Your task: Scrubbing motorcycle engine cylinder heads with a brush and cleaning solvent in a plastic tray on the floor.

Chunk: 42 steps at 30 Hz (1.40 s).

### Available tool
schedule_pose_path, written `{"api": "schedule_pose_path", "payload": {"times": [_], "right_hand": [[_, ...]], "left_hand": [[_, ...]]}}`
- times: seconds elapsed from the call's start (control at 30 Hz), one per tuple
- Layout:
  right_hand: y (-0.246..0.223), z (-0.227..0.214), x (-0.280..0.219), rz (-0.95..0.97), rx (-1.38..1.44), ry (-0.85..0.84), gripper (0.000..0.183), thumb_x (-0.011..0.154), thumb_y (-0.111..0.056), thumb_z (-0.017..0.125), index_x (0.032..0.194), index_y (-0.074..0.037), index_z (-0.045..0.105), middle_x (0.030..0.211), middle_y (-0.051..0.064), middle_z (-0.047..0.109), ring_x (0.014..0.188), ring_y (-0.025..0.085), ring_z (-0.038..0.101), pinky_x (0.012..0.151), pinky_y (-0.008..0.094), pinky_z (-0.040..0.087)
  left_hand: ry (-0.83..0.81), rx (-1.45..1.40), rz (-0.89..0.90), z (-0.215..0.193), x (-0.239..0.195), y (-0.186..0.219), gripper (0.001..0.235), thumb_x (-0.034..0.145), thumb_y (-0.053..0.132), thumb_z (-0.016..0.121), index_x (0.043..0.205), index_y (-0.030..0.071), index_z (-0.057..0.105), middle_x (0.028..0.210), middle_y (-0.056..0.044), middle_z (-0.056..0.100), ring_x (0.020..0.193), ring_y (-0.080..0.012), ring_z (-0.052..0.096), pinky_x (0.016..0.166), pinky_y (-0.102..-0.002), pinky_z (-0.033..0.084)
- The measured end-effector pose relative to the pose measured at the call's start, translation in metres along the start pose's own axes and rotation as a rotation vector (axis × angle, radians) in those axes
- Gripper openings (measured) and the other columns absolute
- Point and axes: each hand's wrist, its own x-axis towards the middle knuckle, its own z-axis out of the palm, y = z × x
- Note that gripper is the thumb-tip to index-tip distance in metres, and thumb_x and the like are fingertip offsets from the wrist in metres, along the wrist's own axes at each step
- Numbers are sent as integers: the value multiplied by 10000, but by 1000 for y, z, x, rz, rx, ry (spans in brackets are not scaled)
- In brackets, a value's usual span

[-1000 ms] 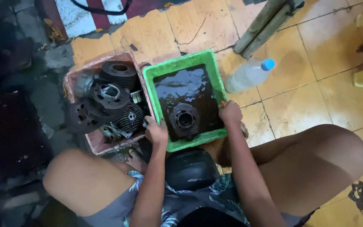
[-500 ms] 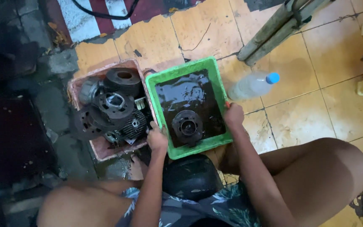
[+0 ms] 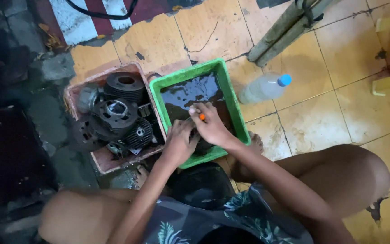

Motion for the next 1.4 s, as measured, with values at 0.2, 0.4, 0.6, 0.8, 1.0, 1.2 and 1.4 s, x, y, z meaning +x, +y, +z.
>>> {"api": "schedule_pose_path", "payload": {"times": [0.2,0.4,0.6,0.8,1.0,1.2,1.4], "right_hand": [[33,22,-22,98,278,-136,567,1054,-427,469,1294,59,633,1288,397,611,1333,514,516,1140,628,381],[42,-17,-24,44,263,-655,512,950,-347,714,1325,-21,590,1136,119,648,1051,196,591,937,385,562],[213,-71,25,373,-178,454,949,685,-545,921,1295,81,551,1151,324,661,1115,456,681,954,548,526],[243,-81,43,228,177,943,1303,752,-106,1021,1642,-58,70,1659,337,102,1584,466,93,1317,585,66],[280,-90,89,22,236,885,1006,664,-87,1051,1487,-112,472,1493,143,516,1466,275,415,1292,467,223],[261,-122,107,84,152,798,935,806,-238,989,1526,-48,424,1472,241,503,1438,386,450,1208,549,366],[113,-148,85,-606,244,301,663,836,26,884,1368,-33,493,1293,187,612,1240,309,577,1077,534,500]], "left_hand": [[295,236,127,68,-12,-32,629,629,241,816,1172,-21,638,1070,-194,644,1004,-369,571,781,-489,474],[26,406,113,51,-28,-49,329,788,334,672,1075,174,663,881,-70,704,870,-324,687,682,-450,494],[25,278,-206,-11,-25,-66,330,860,370,659,948,65,748,737,-190,716,731,-447,716,643,-507,533],[-60,120,-291,-41,-16,-21,362,941,353,564,990,32,723,864,-237,701,826,-477,689,761,-511,538],[-14,153,-181,-35,-11,-25,294,923,348,590,856,78,686,749,-193,672,864,-426,673,806,-475,502],[25,180,-132,-42,-11,-25,288,928,346,575,885,84,685,809,-188,704,919,-399,680,801,-485,504],[-56,141,-192,-55,-13,-12,346,945,371,556,953,60,707,887,-216,713,963,-422,674,842,-486,491]]}}
